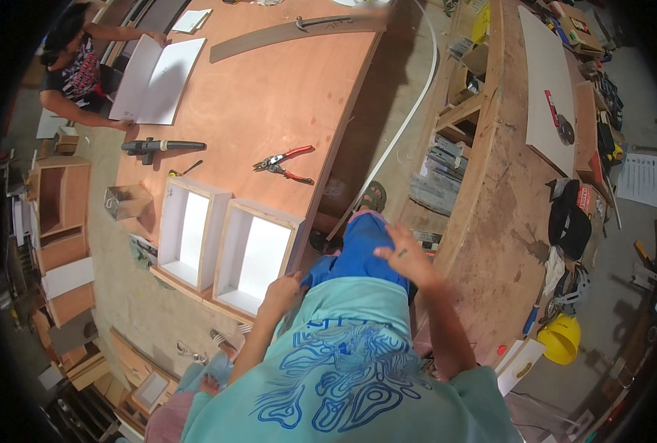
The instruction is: The person applies white edge banding to the edges of two wooden drawer boxes. They use tin snips to cut the banding, a hammer to tap it into place, and a utility knife to trim the excess. A dog briefly enters the scene and is petted.
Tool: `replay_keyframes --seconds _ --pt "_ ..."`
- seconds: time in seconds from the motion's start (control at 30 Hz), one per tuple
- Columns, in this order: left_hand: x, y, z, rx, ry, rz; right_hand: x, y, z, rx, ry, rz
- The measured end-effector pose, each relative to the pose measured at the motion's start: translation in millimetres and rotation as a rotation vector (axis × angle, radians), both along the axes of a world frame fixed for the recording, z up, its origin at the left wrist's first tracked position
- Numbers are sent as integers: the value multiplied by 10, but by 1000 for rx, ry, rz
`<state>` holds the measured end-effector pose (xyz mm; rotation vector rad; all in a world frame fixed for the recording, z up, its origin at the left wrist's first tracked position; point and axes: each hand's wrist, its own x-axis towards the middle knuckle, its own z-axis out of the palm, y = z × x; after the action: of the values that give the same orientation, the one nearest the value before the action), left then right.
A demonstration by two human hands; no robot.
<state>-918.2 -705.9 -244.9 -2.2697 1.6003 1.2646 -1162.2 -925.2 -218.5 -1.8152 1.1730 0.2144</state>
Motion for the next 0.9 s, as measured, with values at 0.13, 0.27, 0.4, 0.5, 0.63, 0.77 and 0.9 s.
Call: replay_keyframes --seconds 0.13,0.27,0.4,0.5,0.63,0.77,0.9 --pt "-129 33 -701 86 41 -72 181 608 -454 221 316 53" --pt "-325 -169 -1358 183 66 -16 493 1010 -863 449 636 115" --pt "-457 -210 -2237 214 -95 -97 467 1355 -1283 337 689 129" --pt "-451 -468 -2798 438 -99 -179 385 1451 -1367 235 641 25" --pt "-422 -874 -3524 586 -167 -448 296 1472 -1415 153 589 -101" --pt "-367 -697 -4594 441 -118 -221 230 1400 -1496 221 595 -210" --pt "-286 -598 -5548 307 -365 -385 204 1369 -1579 206 628 -199"
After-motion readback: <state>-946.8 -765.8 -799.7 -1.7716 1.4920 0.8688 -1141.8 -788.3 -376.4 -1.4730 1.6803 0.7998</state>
